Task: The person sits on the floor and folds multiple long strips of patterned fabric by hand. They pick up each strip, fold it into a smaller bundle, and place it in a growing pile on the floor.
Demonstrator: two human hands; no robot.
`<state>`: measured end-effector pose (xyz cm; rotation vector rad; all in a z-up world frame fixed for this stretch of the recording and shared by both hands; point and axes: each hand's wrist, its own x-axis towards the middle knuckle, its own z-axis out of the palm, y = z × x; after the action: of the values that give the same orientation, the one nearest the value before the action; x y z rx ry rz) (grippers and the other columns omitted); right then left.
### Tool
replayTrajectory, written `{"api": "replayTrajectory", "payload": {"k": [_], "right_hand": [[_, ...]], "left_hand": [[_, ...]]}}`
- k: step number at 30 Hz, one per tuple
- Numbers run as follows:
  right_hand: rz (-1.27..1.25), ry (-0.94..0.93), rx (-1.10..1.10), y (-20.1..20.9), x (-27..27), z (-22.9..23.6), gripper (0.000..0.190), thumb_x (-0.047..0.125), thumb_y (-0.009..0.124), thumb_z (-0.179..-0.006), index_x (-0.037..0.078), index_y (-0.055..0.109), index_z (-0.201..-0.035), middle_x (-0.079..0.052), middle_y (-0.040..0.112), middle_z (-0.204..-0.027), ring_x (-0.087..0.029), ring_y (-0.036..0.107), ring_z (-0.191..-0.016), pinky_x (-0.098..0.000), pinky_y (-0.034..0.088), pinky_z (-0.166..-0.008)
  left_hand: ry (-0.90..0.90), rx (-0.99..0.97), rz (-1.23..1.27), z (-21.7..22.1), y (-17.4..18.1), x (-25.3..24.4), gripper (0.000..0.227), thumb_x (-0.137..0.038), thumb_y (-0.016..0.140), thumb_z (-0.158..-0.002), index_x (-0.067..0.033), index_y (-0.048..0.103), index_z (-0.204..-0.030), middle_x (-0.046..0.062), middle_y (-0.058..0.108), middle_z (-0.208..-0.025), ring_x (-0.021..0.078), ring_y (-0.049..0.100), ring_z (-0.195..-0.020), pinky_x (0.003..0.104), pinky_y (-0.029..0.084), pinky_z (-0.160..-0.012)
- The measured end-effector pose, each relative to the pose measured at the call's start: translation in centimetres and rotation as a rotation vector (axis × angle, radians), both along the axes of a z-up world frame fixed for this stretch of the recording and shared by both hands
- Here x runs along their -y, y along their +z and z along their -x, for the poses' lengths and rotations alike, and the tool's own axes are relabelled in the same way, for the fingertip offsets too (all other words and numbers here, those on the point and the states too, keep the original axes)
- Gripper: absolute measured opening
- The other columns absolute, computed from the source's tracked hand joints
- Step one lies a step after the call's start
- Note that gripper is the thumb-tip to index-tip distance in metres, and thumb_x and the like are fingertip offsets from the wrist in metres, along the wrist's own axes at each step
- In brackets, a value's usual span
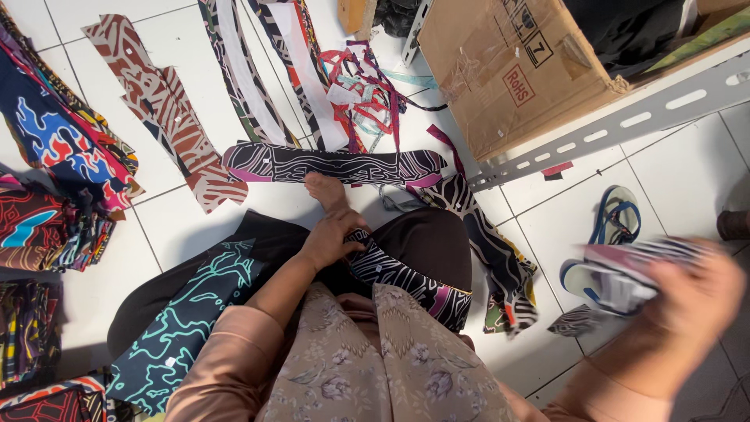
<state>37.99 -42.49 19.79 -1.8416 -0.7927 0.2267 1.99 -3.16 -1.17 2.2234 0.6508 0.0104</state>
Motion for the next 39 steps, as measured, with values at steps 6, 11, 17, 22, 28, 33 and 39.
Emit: {"api": "replayTrajectory", "payload": {"k": [6, 11, 17, 22, 28, 33, 39], "right_hand": [[0.003, 0.250, 0.565, -8.4, -19.1, 9.3, 0.056, -0.004, 0.068, -0.092, -0.001, 0.052, -0.145, -0.021, 0.061, -0.141, -0.037, 0.061, -0.122, -0.0428, 0.049, -0.100], [0.390, 0.513, 0.249, -10.1, -25.0, 14.4, 0.045, 0.003, 0.063, -0.094, 0.024, 0.069, -0.133, -0.015, 0.073, -0.096, -0.029, 0.070, -0.078, -0.0377, 0.057, -0.073], [0.304, 0.457, 0.568, -9.1, -25.9, 15.2, 0.058, 0.005, 0.074, -0.080, 0.010, 0.063, -0.137, -0.017, 0.068, -0.105, -0.035, 0.064, -0.094, -0.0437, 0.052, -0.082], [0.120, 0.552, 0.657, -8.8, -26.2, 18.4, 0.035, 0.024, 0.082, -0.082, 0.015, 0.068, -0.112, -0.009, 0.071, -0.109, -0.030, 0.067, -0.104, -0.0428, 0.050, -0.085], [0.228, 0.775, 0.001, -10.6, -26.3, 21.3, 0.034, 0.017, 0.082, -0.083, 0.004, 0.070, -0.111, -0.014, 0.071, -0.090, -0.027, 0.068, -0.078, -0.0355, 0.053, -0.071], [0.305, 0.761, -0.049, -11.7, -25.2, 21.3, 0.023, 0.014, 0.083, -0.089, -0.001, 0.065, -0.089, -0.014, 0.066, -0.075, -0.025, 0.059, -0.063, -0.0346, 0.050, -0.062], [0.009, 0.734, -0.012, -10.1, -24.5, 21.7, 0.019, 0.006, 0.077, -0.084, -0.002, 0.068, -0.099, -0.012, 0.067, -0.089, -0.022, 0.065, -0.080, -0.0319, 0.051, -0.071]], "left_hand": [[-0.107, -0.162, -0.089, -0.4, -0.7, -0.3, 0.031, -0.034, 0.081, -0.082, -0.0185, 0.069, -0.106, -0.001, 0.069, -0.126, 0.0250, 0.054, -0.134, 0.048, 0.035, -0.117], [-0.117, -0.034, -0.071, -0.1, -1.7, -0.3, 0.045, -0.027, 0.076, -0.082, -0.0228, 0.066, -0.126, 0.006, 0.055, -0.136, 0.0355, 0.043, -0.131, 0.053, 0.030, -0.108], [-0.152, 0.000, -0.144, 0.1, -2.0, -0.1, 0.012, -0.027, 0.072, -0.086, -0.0181, 0.072, -0.094, -0.001, 0.070, -0.122, 0.0260, 0.052, -0.133, 0.047, 0.033, -0.118], [-0.035, 0.119, -0.161, 1.2, 2.2, -0.3, 0.021, -0.025, 0.061, -0.100, -0.0091, 0.065, -0.113, 0.012, 0.068, -0.120, 0.0354, 0.058, -0.119, 0.047, 0.044, -0.101], [-0.006, 0.131, -0.199, 3.0, 11.7, 0.1, 0.022, -0.029, 0.058, -0.102, -0.0088, 0.063, -0.110, 0.011, 0.072, -0.106, 0.0338, 0.067, -0.103, 0.045, 0.052, -0.086], [0.112, 0.132, 0.242, 3.8, 14.7, 1.2, 0.030, -0.022, 0.069, -0.093, -0.0083, 0.065, -0.119, 0.011, 0.076, -0.096, 0.0257, 0.076, -0.079, 0.037, 0.057, -0.071], [0.281, 0.245, 0.293, 3.5, 13.4, 3.2, 0.027, -0.009, 0.076, -0.088, -0.0055, 0.068, -0.112, 0.009, 0.078, -0.088, 0.0164, 0.073, -0.072, 0.029, 0.055, -0.066]]}}
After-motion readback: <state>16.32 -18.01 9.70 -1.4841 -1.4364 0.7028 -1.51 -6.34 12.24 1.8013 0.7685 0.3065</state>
